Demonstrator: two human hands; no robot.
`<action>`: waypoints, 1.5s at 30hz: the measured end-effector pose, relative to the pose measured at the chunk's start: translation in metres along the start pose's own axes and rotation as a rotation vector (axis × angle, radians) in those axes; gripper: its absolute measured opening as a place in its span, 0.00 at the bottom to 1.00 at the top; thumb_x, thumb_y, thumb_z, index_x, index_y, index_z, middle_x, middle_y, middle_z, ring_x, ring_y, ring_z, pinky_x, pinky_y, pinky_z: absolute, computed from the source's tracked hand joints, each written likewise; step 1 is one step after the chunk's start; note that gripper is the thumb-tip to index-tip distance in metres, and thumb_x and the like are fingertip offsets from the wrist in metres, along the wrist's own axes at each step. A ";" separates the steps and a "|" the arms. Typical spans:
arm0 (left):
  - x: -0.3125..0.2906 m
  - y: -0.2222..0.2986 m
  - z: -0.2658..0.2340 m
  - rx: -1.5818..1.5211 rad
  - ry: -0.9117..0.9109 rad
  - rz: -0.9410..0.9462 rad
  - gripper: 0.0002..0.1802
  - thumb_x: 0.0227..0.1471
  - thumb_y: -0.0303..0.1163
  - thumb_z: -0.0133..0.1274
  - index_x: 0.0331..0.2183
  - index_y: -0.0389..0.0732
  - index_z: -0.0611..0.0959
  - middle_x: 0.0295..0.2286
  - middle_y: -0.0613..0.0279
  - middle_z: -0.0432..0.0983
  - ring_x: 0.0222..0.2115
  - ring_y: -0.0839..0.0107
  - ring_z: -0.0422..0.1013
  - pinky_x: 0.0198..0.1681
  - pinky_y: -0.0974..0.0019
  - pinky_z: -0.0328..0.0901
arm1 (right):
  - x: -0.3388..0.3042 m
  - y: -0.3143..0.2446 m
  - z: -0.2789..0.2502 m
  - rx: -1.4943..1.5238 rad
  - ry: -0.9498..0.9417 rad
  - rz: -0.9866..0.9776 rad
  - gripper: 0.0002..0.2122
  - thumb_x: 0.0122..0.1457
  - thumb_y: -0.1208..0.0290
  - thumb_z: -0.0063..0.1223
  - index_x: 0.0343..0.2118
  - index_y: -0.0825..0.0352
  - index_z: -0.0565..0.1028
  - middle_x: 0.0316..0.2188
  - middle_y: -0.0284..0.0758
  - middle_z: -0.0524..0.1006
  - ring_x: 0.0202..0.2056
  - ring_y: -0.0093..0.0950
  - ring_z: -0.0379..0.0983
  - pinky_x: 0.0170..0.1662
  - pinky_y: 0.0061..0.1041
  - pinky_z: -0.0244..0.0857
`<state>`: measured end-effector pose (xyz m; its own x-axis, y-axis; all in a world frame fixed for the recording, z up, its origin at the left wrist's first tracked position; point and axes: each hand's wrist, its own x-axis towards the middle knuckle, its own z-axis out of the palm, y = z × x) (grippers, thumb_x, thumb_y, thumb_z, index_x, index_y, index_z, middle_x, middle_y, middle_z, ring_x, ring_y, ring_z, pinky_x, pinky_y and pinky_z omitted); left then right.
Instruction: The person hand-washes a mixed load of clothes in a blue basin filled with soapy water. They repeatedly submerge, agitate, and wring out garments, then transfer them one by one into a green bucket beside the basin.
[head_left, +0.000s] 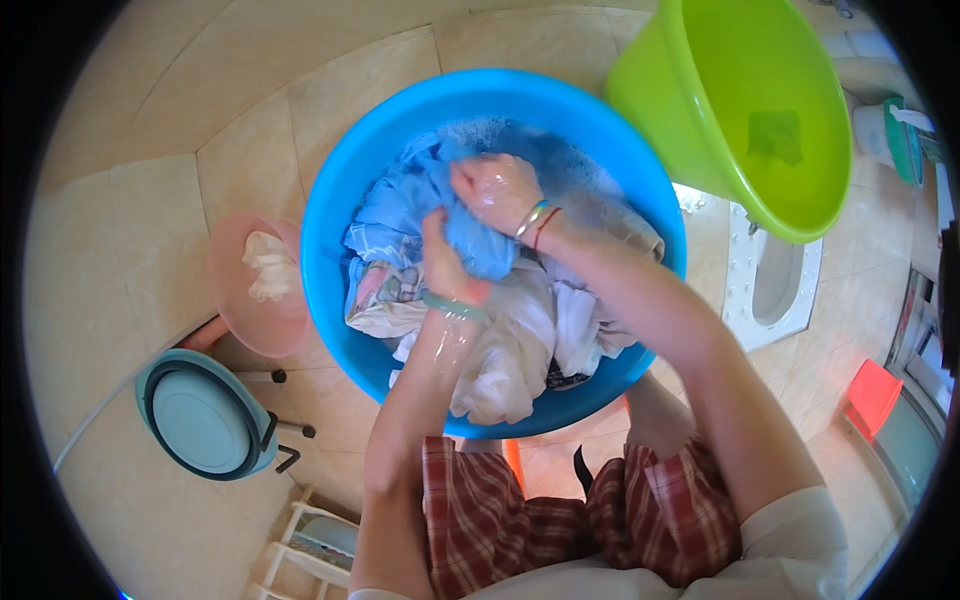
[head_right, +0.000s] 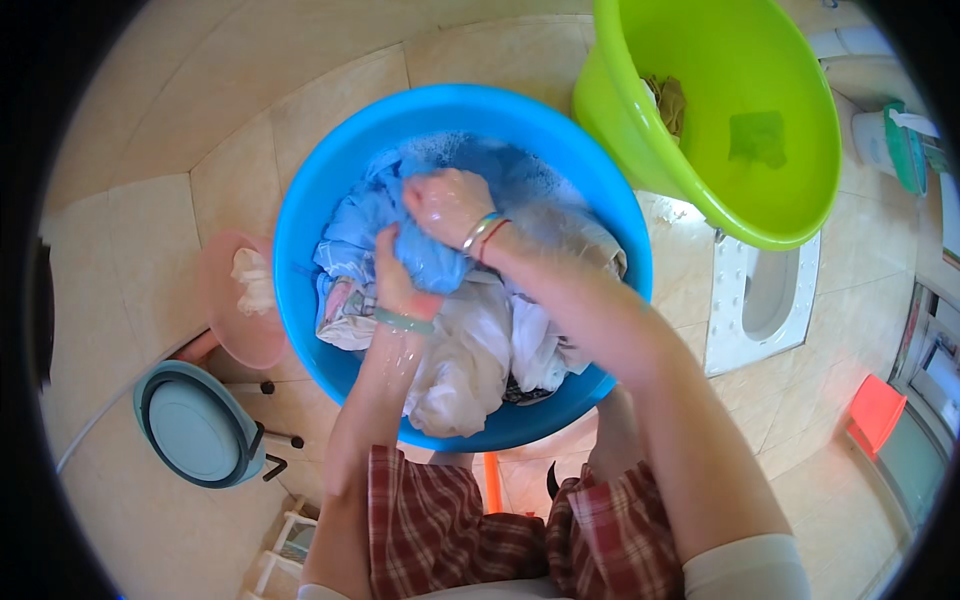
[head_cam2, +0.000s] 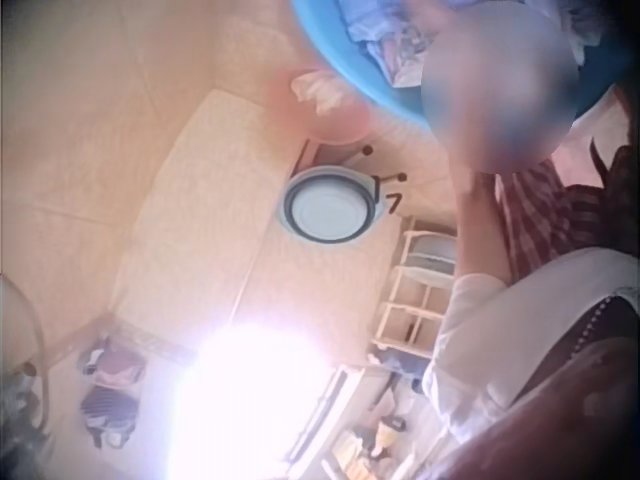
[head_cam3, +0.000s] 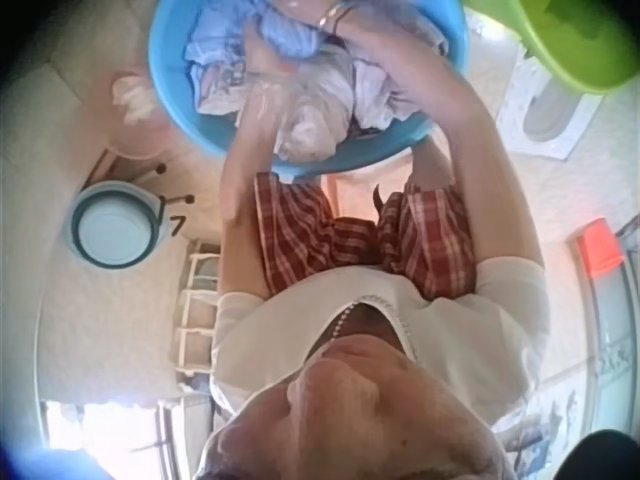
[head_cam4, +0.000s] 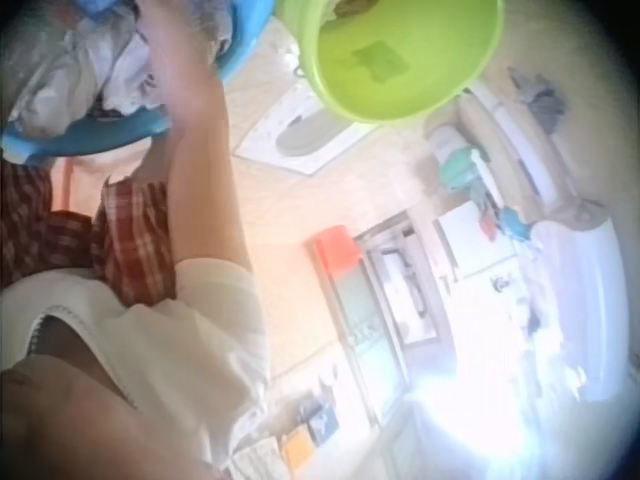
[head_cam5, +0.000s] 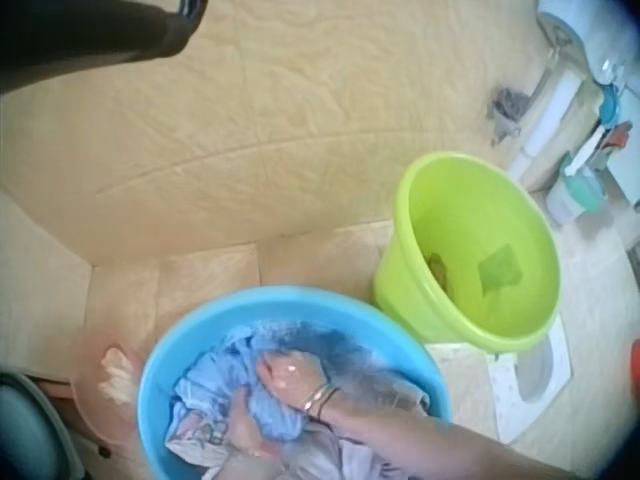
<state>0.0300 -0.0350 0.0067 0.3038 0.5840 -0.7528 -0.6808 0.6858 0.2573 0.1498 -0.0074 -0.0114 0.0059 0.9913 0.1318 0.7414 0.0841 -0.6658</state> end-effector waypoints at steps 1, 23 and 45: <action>0.007 -0.001 -0.010 0.041 0.058 -0.005 0.22 0.59 0.45 0.42 0.48 0.41 0.77 0.46 0.60 0.76 0.47 0.61 0.71 0.53 0.60 0.64 | -0.004 -0.004 0.006 -0.015 0.029 0.041 0.08 0.58 0.65 0.50 0.26 0.62 0.74 0.26 0.39 0.76 0.22 0.43 0.73 0.22 0.40 0.67; 0.065 0.028 -0.056 0.187 -0.310 -0.137 0.32 0.62 0.53 0.43 0.58 0.42 0.66 0.54 0.60 0.68 0.55 0.63 0.62 0.59 0.59 0.56 | -0.038 0.062 0.016 -0.187 -0.341 0.249 0.13 0.64 0.61 0.43 0.41 0.67 0.70 0.43 0.50 0.73 0.43 0.48 0.71 0.41 0.43 0.67; -0.003 0.006 -0.019 0.068 0.066 0.045 0.28 0.58 0.50 0.42 0.51 0.41 0.75 0.48 0.58 0.74 0.48 0.60 0.70 0.56 0.57 0.62 | -0.035 -0.026 0.002 0.052 0.113 0.127 0.09 0.59 0.65 0.51 0.25 0.64 0.71 0.23 0.40 0.73 0.22 0.45 0.72 0.23 0.39 0.67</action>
<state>0.0129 -0.0408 -0.0011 0.2276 0.5864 -0.7774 -0.6451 0.6888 0.3307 0.1293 -0.0436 0.0003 0.1746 0.9768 0.1240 0.6940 -0.0328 -0.7192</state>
